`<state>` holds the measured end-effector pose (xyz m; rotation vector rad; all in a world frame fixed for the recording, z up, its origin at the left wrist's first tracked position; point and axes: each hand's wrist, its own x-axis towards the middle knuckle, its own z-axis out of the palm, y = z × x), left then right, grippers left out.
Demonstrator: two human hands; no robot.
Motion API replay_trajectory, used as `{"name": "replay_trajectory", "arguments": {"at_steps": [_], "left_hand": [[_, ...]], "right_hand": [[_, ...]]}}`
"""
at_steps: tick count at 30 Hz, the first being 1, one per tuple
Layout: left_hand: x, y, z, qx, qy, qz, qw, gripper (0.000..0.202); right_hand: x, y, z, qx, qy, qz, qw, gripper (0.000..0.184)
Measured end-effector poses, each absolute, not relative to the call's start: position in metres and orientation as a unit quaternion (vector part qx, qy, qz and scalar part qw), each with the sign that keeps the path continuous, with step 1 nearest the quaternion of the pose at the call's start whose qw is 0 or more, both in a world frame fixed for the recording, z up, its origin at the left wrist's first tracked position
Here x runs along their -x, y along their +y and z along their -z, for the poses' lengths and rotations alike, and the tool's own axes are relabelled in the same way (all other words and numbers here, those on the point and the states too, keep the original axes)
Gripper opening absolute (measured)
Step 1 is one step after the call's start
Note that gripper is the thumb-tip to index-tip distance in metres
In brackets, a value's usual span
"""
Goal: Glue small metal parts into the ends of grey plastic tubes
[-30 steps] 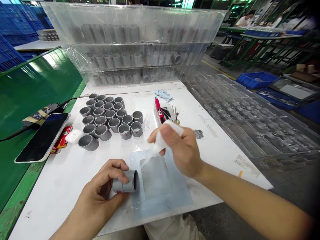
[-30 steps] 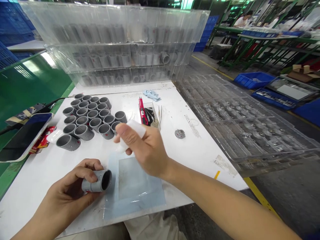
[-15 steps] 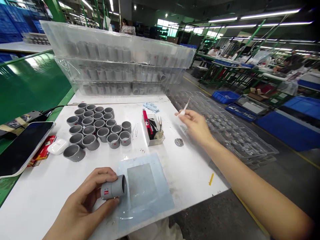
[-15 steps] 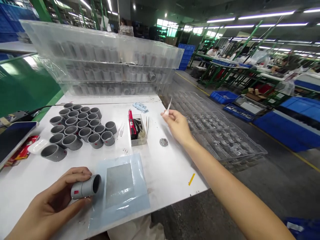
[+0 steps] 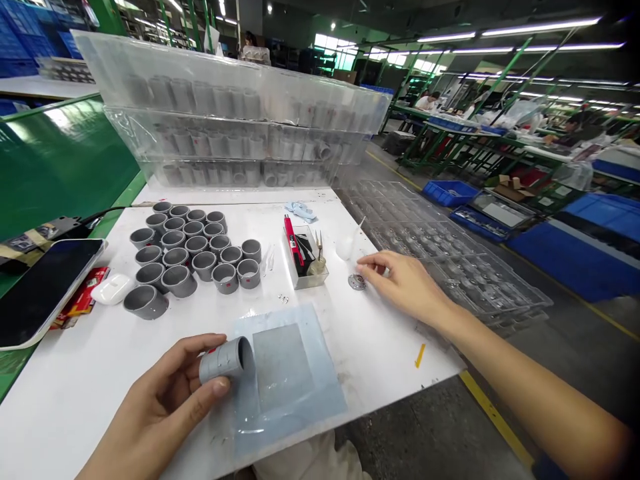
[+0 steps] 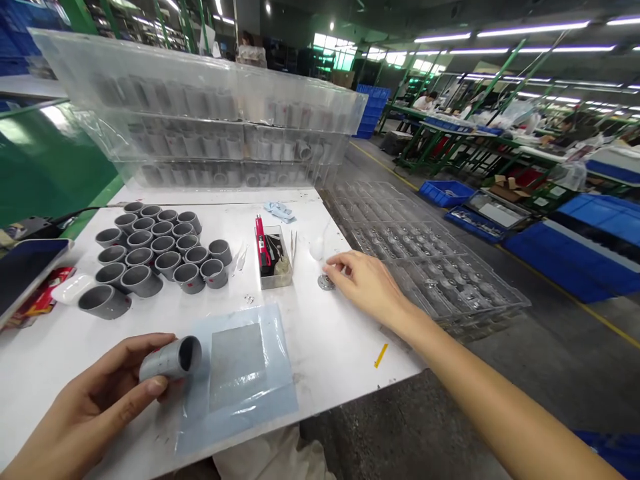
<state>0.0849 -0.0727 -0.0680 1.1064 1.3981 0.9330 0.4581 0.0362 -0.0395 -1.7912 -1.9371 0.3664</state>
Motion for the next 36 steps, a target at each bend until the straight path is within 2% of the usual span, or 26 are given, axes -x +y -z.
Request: {"name": "replay_trajectory", "arguments": {"at_steps": [5, 13, 15, 18, 21, 24, 28, 32, 36], "left_hand": [[-0.085, -0.071, 0.068, -0.451, 0.546, -0.415, 0.572, 0.035], [-0.08, -0.068, 0.078, -0.498, 0.495, -0.453, 0.55, 0.028], [-0.079, -0.068, 0.078, -0.493, 0.485, -0.456, 0.56, 0.029], [-0.079, -0.068, 0.079, -0.474, 0.472, -0.461, 0.584, 0.028], [-0.079, -0.067, 0.079, -0.457, 0.468, -0.464, 0.597, 0.025], [-0.079, -0.066, 0.077, -0.435, 0.47, -0.474, 0.605, 0.022], [-0.079, -0.065, 0.07, -0.409, 0.487, -0.472, 0.611, 0.022], [-0.079, -0.063, 0.066, -0.392, 0.484, -0.469, 0.626, 0.027], [-0.079, -0.062, 0.064, -0.377, 0.487, -0.463, 0.637, 0.031]], "right_hand": [[-0.452, 0.028, 0.03, 0.669, -0.733, -0.099, 0.069, 0.033], [-0.459, 0.044, 0.033, 0.652, -0.754, -0.06, 0.051, 0.028], [-0.459, 0.042, 0.03, 0.641, -0.762, -0.049, 0.072, 0.023], [-0.44, 0.03, 0.02, 0.617, -0.769, -0.077, 0.147, 0.02], [-0.396, 0.013, 0.011, 0.547, -0.777, -0.213, 0.229, 0.02], [-0.345, 0.003, 0.011, 0.412, -0.817, -0.307, 0.262, 0.011], [-0.307, 0.007, 0.023, 0.286, -0.838, -0.317, 0.341, 0.019], [-0.304, 0.011, 0.039, 0.282, -0.814, -0.315, 0.398, 0.023], [-0.307, 0.007, 0.048, 0.274, -0.812, -0.32, 0.403, 0.026]]}}
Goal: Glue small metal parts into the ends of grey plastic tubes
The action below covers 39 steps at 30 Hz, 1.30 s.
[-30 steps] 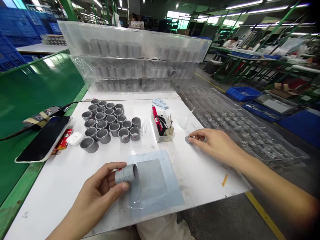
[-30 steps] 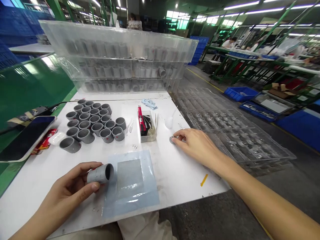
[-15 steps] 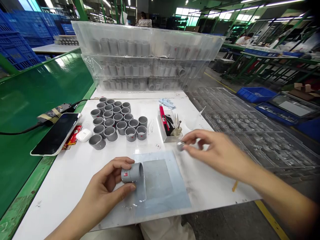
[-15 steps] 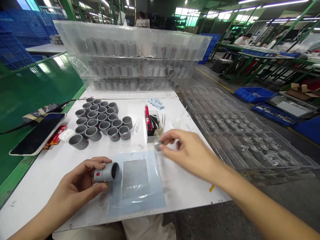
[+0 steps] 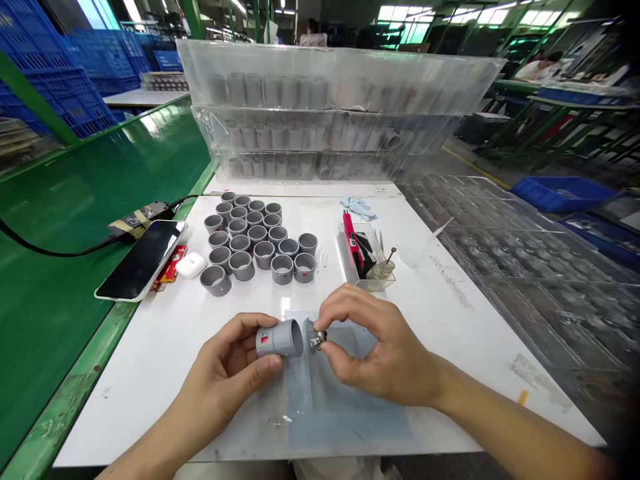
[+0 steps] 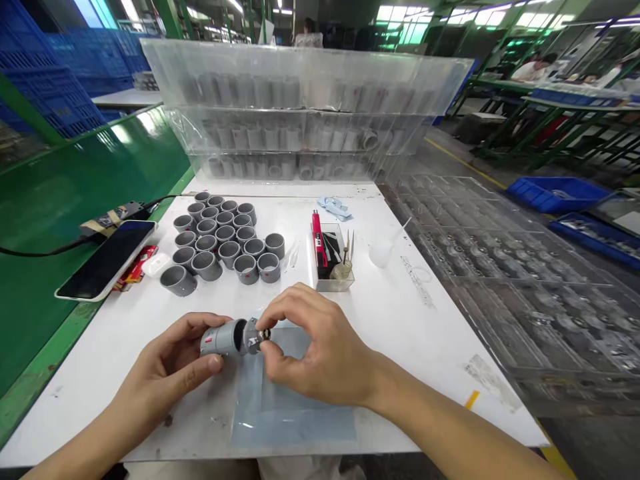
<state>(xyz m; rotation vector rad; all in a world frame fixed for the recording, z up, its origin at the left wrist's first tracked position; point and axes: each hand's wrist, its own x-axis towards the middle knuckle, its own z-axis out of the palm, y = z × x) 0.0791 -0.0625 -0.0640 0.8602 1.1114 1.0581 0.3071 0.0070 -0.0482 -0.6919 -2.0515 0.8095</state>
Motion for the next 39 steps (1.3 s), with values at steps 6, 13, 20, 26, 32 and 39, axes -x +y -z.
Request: {"name": "replay_trajectory", "arguments": {"at_steps": [6, 13, 20, 26, 32, 39], "left_hand": [[-0.08, -0.0632, 0.0604, -0.367, 0.485, -0.46, 0.647, 0.028], [-0.0802, -0.0649, 0.0609, -0.362, 0.487, -0.46, 0.649, 0.03], [-0.0806, -0.0653, 0.0606, -0.371, 0.497, -0.459, 0.636, 0.029], [-0.0808, -0.0658, 0.0604, -0.38, 0.511, -0.452, 0.624, 0.031], [-0.0816, -0.0662, 0.0602, -0.377, 0.515, -0.446, 0.627, 0.03], [-0.0793, -0.0649, 0.0602, -0.382, 0.51, -0.443, 0.63, 0.03]], "right_hand": [[-0.3052, 0.0013, 0.0485, 0.27, -0.811, -0.325, 0.405, 0.026], [-0.3033, -0.0006, 0.0486, 0.268, -0.813, -0.325, 0.402, 0.029], [-0.3018, -0.0016, 0.0495, 0.277, -0.81, -0.328, 0.399, 0.028], [-0.3014, -0.0017, 0.0491, 0.276, -0.81, -0.326, 0.403, 0.028], [-0.3017, -0.0016, 0.0497, 0.271, -0.809, -0.329, 0.406, 0.027], [-0.3014, -0.0026, 0.0512, 0.261, -0.806, -0.34, 0.407, 0.027]]}}
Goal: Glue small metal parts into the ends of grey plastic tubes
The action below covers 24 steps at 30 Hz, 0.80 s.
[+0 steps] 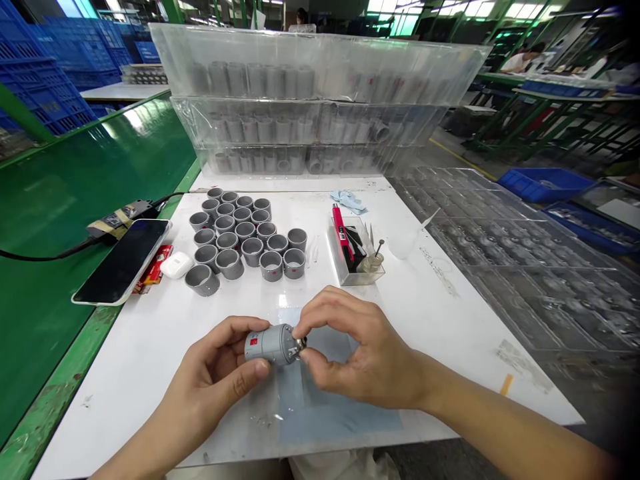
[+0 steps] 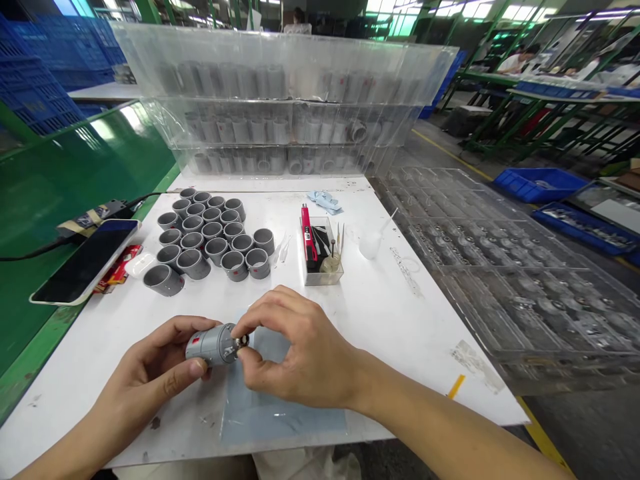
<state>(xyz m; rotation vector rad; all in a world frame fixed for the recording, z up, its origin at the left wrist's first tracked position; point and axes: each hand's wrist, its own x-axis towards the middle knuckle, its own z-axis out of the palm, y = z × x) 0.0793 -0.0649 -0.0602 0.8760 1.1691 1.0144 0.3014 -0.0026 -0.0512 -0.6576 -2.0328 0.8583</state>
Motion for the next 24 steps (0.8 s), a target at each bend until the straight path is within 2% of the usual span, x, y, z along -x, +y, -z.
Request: {"name": "replay_trajectory", "arguments": {"at_steps": [7, 12, 17, 24], "left_hand": [[-0.075, -0.063, 0.068, -0.383, 0.524, -0.445, 0.618, 0.03], [-0.078, -0.064, 0.074, -0.423, 0.476, -0.51, 0.579, 0.023], [-0.078, -0.068, 0.078, -0.465, 0.497, -0.497, 0.538, 0.022], [-0.082, -0.075, 0.076, -0.518, 0.517, -0.475, 0.488, 0.017]], "right_hand": [[-0.309, 0.002, 0.054, 0.267, -0.809, -0.391, 0.349, 0.02], [-0.311, 0.001, 0.051, 0.281, -0.814, -0.352, 0.368, 0.021], [-0.313, -0.015, 0.054, 0.302, -0.814, -0.308, 0.388, 0.015], [-0.317, -0.053, 0.063, 0.384, -0.738, -0.375, 0.408, 0.025]]}}
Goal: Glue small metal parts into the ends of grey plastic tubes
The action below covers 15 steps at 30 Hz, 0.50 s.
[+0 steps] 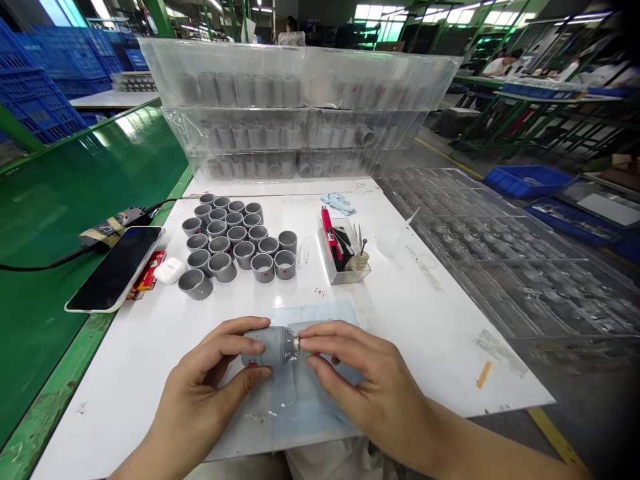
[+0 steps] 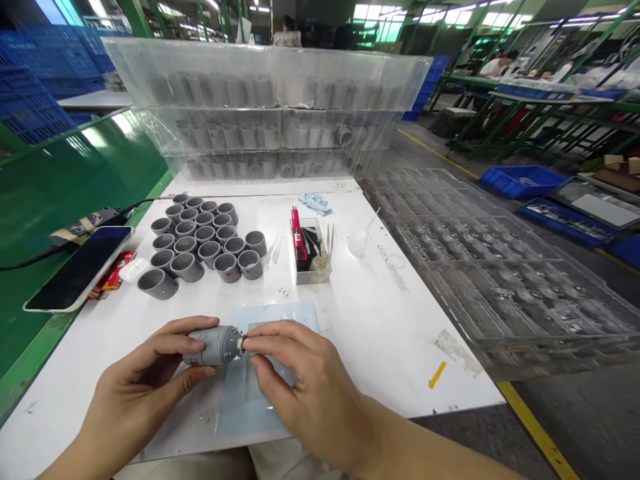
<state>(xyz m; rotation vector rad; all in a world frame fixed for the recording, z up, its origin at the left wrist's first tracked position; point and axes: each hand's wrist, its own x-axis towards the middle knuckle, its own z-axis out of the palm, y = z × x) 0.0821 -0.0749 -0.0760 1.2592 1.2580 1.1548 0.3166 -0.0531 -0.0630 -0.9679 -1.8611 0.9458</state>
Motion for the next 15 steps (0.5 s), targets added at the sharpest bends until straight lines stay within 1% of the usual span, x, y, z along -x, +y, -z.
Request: {"name": "replay_trajectory", "arguments": {"at_steps": [2, 3, 6, 7, 8, 10, 12, 14, 15], "left_hand": [[-0.082, -0.075, 0.072, -0.53, 0.523, -0.465, 0.48, 0.017], [-0.082, -0.074, 0.069, -0.534, 0.533, -0.455, 0.473, 0.021], [-0.082, -0.069, 0.059, -0.53, 0.58, -0.415, 0.458, 0.047], [-0.083, -0.067, 0.056, -0.531, 0.593, -0.398, 0.456, 0.05], [-0.084, -0.064, 0.053, -0.537, 0.601, -0.38, 0.454, 0.049], [-0.087, -0.06, 0.049, -0.562, 0.603, -0.352, 0.443, 0.041], [-0.091, -0.056, 0.049, -0.607, 0.58, -0.335, 0.428, 0.036], [-0.094, -0.054, 0.053, -0.652, 0.543, -0.322, 0.419, 0.035], [-0.096, -0.053, 0.055, -0.665, 0.53, -0.319, 0.419, 0.034]], "right_hand": [[-0.319, -0.058, 0.059, 0.419, -0.702, -0.439, 0.373, 0.027], [-0.32, -0.059, 0.056, 0.438, -0.667, -0.497, 0.34, 0.03], [-0.323, -0.057, 0.047, 0.445, -0.513, -0.7, 0.22, 0.049], [-0.323, -0.055, 0.046, 0.431, -0.467, -0.748, 0.19, 0.054], [-0.323, -0.053, 0.045, 0.415, -0.434, -0.782, 0.167, 0.056], [-0.323, -0.051, 0.045, 0.391, -0.402, -0.816, 0.14, 0.055], [-0.325, -0.05, 0.047, 0.39, -0.405, -0.818, 0.122, 0.053], [-0.331, -0.05, 0.046, 0.429, -0.451, -0.773, 0.12, 0.052], [-0.336, -0.049, 0.045, 0.46, -0.489, -0.729, 0.131, 0.051]]}}
